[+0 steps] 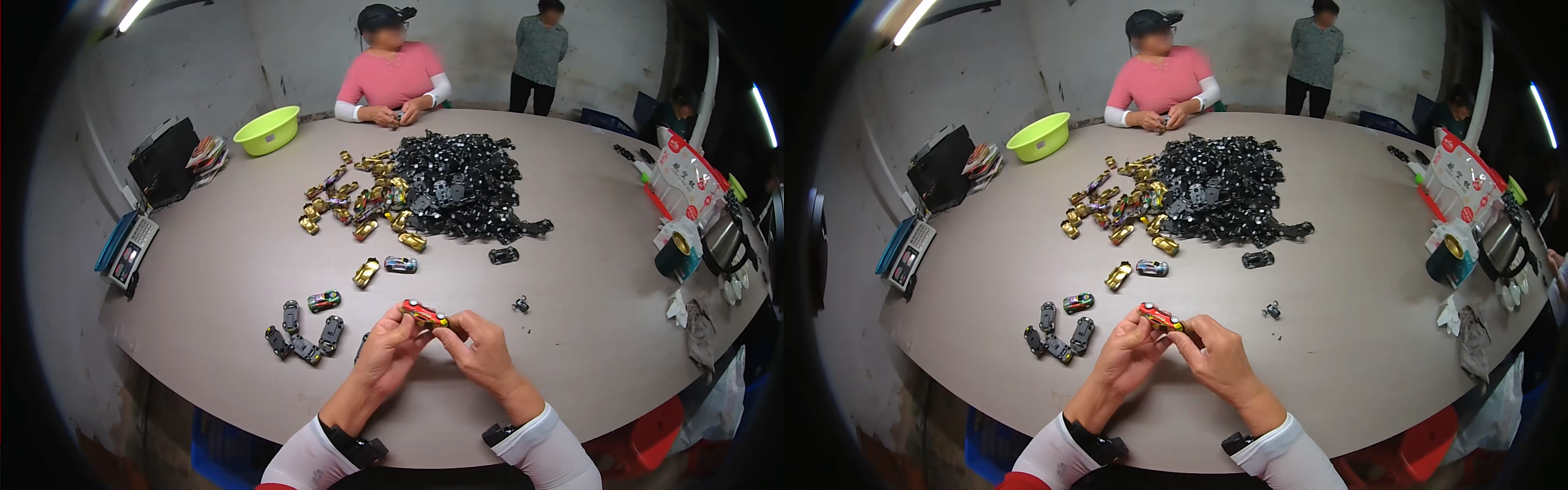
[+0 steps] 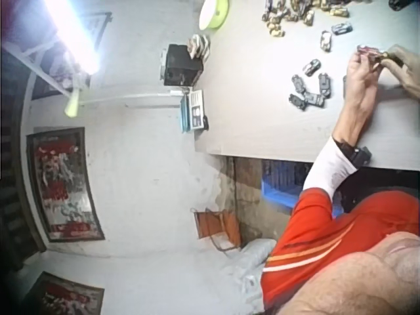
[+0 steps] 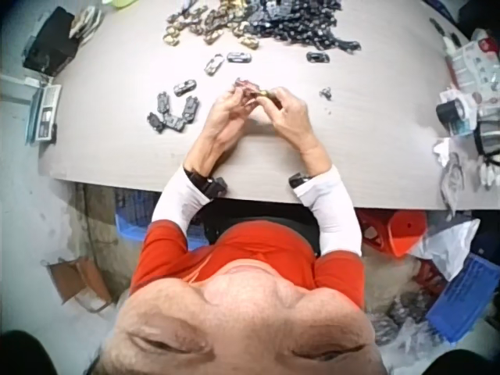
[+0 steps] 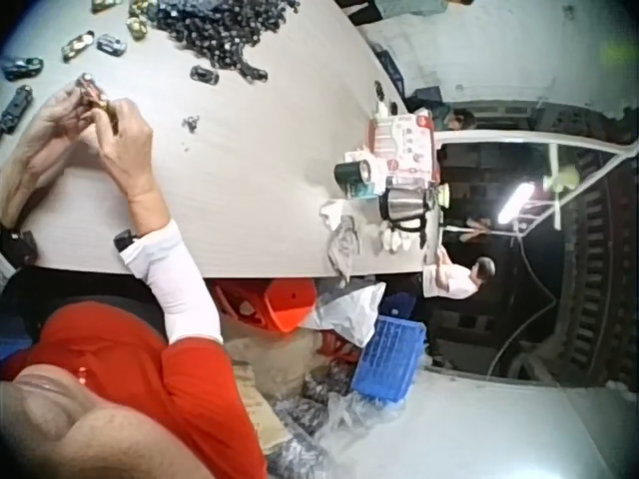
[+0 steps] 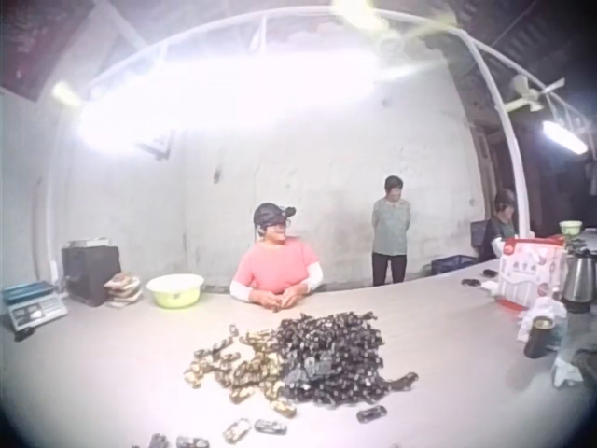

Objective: The person assembles small toy cars by hand at a table. They pick up a black chassis and a gold body, fit them together, and place the completed unit on the table. The process is repeated with multiple units from piles of parts.

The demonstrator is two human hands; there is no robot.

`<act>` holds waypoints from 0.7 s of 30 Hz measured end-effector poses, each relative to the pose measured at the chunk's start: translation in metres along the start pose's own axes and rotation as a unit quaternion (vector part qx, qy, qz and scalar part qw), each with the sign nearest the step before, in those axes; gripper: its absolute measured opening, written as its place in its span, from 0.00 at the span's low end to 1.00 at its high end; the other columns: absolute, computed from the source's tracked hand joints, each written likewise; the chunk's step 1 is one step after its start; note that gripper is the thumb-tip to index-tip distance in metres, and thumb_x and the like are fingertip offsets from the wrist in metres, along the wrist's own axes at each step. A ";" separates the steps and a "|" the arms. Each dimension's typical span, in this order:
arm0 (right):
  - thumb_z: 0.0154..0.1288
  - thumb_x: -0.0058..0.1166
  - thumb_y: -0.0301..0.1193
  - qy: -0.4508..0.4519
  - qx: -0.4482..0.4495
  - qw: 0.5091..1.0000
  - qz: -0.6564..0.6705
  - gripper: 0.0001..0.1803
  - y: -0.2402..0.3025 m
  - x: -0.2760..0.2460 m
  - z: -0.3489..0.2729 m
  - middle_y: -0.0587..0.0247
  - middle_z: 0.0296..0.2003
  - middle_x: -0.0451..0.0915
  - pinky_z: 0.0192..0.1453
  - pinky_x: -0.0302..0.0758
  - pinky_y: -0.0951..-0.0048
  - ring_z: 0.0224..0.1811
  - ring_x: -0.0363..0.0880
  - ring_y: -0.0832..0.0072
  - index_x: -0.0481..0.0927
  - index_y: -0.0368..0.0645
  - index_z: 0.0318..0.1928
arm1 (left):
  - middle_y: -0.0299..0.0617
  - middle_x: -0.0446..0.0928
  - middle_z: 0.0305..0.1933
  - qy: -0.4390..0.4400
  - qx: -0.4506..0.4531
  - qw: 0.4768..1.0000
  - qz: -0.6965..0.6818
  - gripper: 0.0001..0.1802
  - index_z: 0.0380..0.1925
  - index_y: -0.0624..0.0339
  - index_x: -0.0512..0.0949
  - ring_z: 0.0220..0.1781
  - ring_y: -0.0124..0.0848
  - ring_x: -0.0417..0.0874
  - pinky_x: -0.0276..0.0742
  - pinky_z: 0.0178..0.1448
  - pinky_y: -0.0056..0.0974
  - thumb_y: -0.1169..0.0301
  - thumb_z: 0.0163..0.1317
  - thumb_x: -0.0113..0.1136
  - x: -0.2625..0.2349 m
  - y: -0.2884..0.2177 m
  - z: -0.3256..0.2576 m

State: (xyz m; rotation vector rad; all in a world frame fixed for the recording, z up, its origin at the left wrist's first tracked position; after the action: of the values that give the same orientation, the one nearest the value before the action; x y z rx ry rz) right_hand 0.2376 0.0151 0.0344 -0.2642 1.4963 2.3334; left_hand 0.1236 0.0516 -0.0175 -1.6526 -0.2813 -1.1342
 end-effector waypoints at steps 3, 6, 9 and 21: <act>0.68 0.54 0.40 0.039 0.223 0.943 0.242 0.15 -0.036 0.019 -0.008 0.66 0.27 0.78 0.27 0.74 0.76 0.23 0.77 0.77 0.77 0.38 0.40 | 0.39 0.77 0.50 -0.017 0.040 0.992 0.120 0.12 0.46 0.58 0.71 0.53 0.29 0.76 0.69 0.61 0.37 0.67 0.66 0.57 -0.003 -0.011 -0.002; 0.70 0.49 0.47 0.093 0.359 0.843 0.389 0.21 -0.051 0.032 -0.024 0.64 0.28 0.78 0.29 0.78 0.80 0.24 0.78 0.80 0.74 0.41 0.47 | 0.38 0.76 0.53 -0.009 0.032 0.945 0.325 0.10 0.47 0.60 0.74 0.53 0.27 0.75 0.68 0.60 0.34 0.74 0.66 0.54 0.007 -0.005 -0.001; 0.69 0.49 0.45 0.027 0.332 0.845 0.418 0.19 -0.069 0.025 -0.025 0.63 0.30 0.78 0.26 0.77 0.81 0.24 0.77 0.81 0.74 0.41 0.46 | 0.39 0.74 0.51 -0.008 0.065 0.923 0.379 0.12 0.47 0.59 0.77 0.53 0.26 0.75 0.72 0.56 0.33 0.78 0.64 0.53 0.019 -0.003 0.002; 0.68 0.52 0.35 0.012 0.278 0.826 0.489 0.18 -0.069 0.021 -0.016 0.65 0.33 0.78 0.25 0.76 0.85 0.24 0.76 0.85 0.71 0.38 0.53 | 0.41 0.72 0.56 -0.028 0.080 0.944 0.318 0.21 0.60 0.62 0.68 0.56 0.28 0.73 0.70 0.56 0.34 0.76 0.66 0.51 0.017 -0.007 -0.002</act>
State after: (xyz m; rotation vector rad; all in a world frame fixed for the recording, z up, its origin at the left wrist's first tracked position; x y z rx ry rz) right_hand 0.2447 0.0305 -0.0380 0.8224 2.6629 2.3111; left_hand 0.1266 0.0464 0.0000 -1.4725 0.1251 -0.5581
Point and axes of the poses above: each hand's wrist, its own z-axis towards the middle knuckle, its own x-axis out of the palm, y = z × x, the point moved 10 cm from there along z, towards the middle knuckle
